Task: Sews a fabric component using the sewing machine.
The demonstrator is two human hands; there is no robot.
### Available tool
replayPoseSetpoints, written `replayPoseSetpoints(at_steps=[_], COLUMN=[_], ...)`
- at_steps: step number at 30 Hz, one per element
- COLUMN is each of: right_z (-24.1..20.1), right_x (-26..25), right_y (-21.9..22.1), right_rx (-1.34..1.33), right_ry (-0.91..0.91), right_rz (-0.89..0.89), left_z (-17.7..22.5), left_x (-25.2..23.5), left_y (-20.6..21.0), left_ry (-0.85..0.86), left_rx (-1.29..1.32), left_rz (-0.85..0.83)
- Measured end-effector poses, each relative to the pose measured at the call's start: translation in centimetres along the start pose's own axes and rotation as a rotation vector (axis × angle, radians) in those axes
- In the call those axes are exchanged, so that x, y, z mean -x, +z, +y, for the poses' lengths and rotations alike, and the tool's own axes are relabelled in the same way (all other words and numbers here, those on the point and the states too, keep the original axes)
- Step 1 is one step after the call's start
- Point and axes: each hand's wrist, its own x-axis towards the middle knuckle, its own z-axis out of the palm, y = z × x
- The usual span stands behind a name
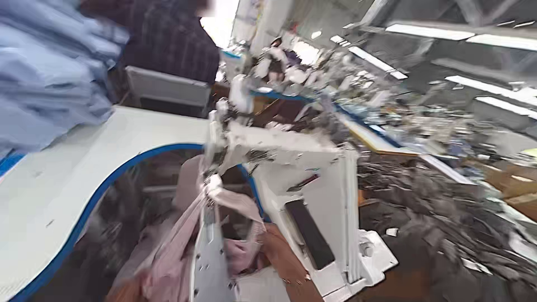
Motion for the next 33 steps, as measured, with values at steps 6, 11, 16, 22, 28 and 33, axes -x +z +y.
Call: replayPoseSetpoints(at_steps=[6,11,16,22,28,33], right_z=[2.5,2.5,2.5,2.2,2.5,-2.7], right_x=[3.4,0.5,0.8,0.1,-0.9,3.8], right_y=[1.0,1.7,1.7,0.8,2.0,3.6], right_rx=[0.47,0.854,0.637,0.968,1.143,1.093], right_ry=[-0.155,-0.12,-0.172,-0.091,-0.159,-0.372], right_rz=[0.033,-0.049,0.046,-0.065,-0.184,-0.2], left_z=[-4.5,2.5,0.8,-14.9,-3.5,5.9], left_x=[6.4,0.3,0.6,15.3,4.5,-1.3], left_y=[1.2,8.2,7.8,2.7,-1.1,1.6], left_ry=[-0.101,-0.121,-0.034,-0.461,0.019,0.266], left_rx=[0.242,0.366,0.829,0.08,0.167,0.364], left_rz=[0.157,0.284,0.454,-0.052,0.303,0.292])
